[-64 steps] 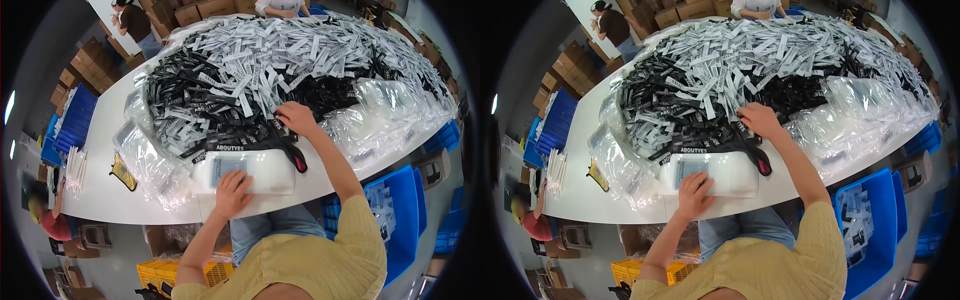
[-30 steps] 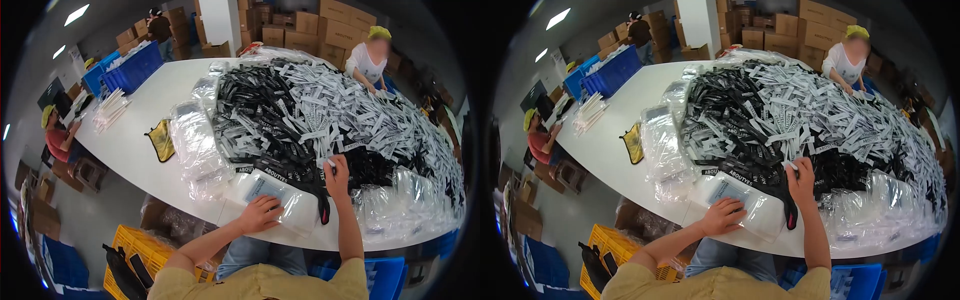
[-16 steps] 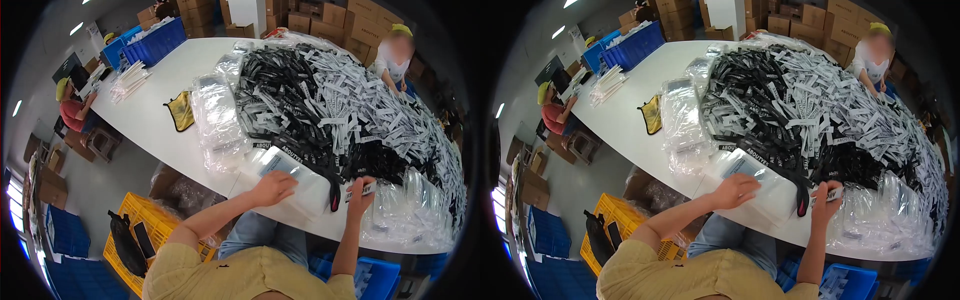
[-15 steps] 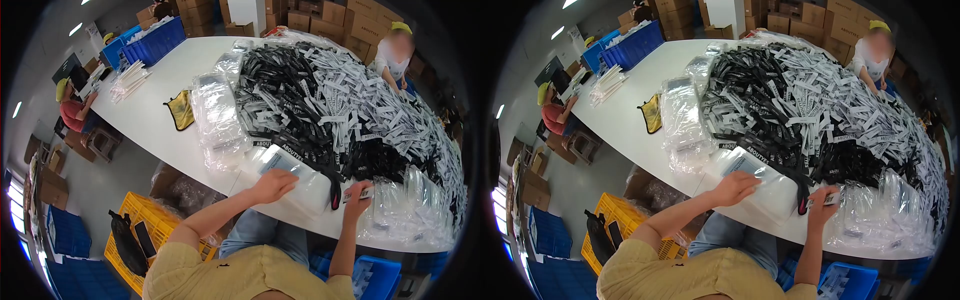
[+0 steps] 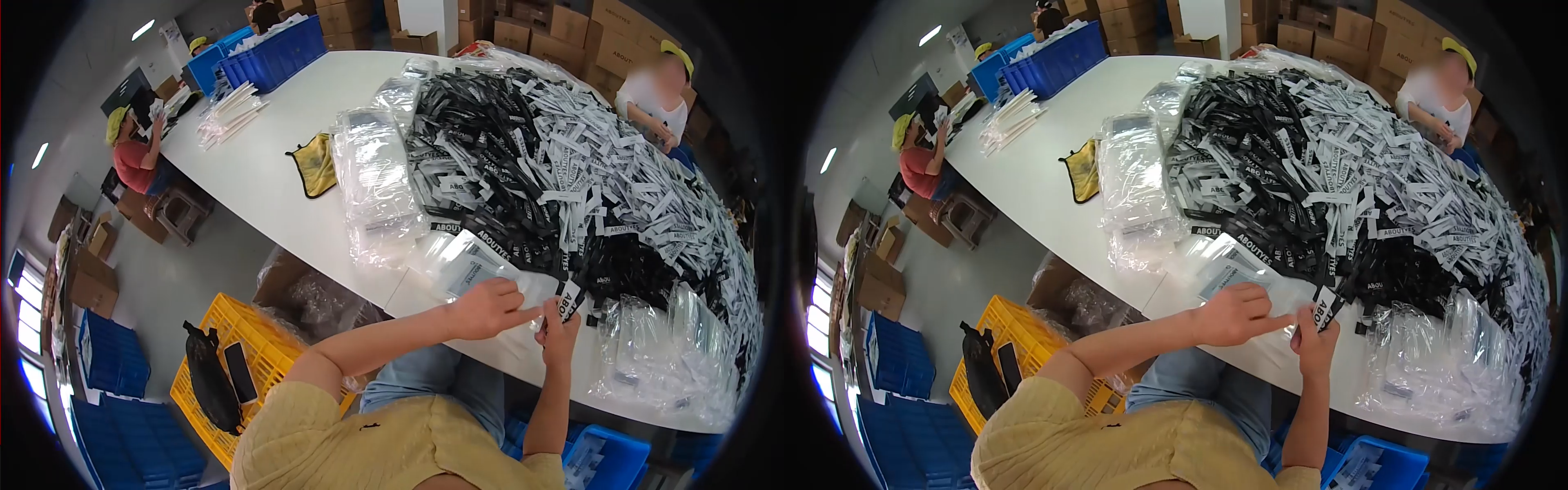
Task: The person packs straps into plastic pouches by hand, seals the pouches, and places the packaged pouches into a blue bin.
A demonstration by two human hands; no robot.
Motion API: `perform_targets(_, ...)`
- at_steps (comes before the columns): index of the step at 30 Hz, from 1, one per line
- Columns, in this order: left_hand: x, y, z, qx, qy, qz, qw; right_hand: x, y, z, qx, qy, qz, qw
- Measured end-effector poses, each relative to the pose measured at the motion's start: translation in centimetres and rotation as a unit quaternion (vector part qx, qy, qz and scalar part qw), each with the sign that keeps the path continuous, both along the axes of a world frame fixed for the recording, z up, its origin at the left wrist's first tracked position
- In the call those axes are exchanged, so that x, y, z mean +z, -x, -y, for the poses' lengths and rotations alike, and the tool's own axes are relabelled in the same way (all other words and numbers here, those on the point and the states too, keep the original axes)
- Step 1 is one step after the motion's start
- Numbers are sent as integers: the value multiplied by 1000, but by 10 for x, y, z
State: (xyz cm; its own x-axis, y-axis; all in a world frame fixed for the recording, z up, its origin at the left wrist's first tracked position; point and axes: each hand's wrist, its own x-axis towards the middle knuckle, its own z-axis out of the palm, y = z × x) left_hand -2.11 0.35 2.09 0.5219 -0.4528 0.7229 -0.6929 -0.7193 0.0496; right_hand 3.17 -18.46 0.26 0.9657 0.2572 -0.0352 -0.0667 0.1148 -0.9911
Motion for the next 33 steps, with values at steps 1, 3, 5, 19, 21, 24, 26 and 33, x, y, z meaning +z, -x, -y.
perform_targets(1,0,-2,-2,-14,-16,19,1000,3,-1,-1,17,5,3,1000)
perform_targets(3,2,-2,-2,-17,9,0,1000,6,-4,0,31,6,5,999)
perform_targets(5,6,3,3,8,92,-77,993,7,-5,0,18,54,76,995)
perform_targets(19,-15,-19,-5,22,309,-261,914,10,-1,-39,20,256,478,840)
perform_targets(21,-22,-29,-12,27,280,-241,929,13,1,-41,47,248,488,836)
perform_targets(24,-17,-37,-27,25,283,-152,947,20,13,-52,71,238,505,826)
perform_targets(26,-9,-39,-29,64,278,-226,931,19,13,-53,33,219,433,874)
perform_targets(33,11,-28,-18,107,155,-98,977,1,-19,-43,-85,229,453,858)
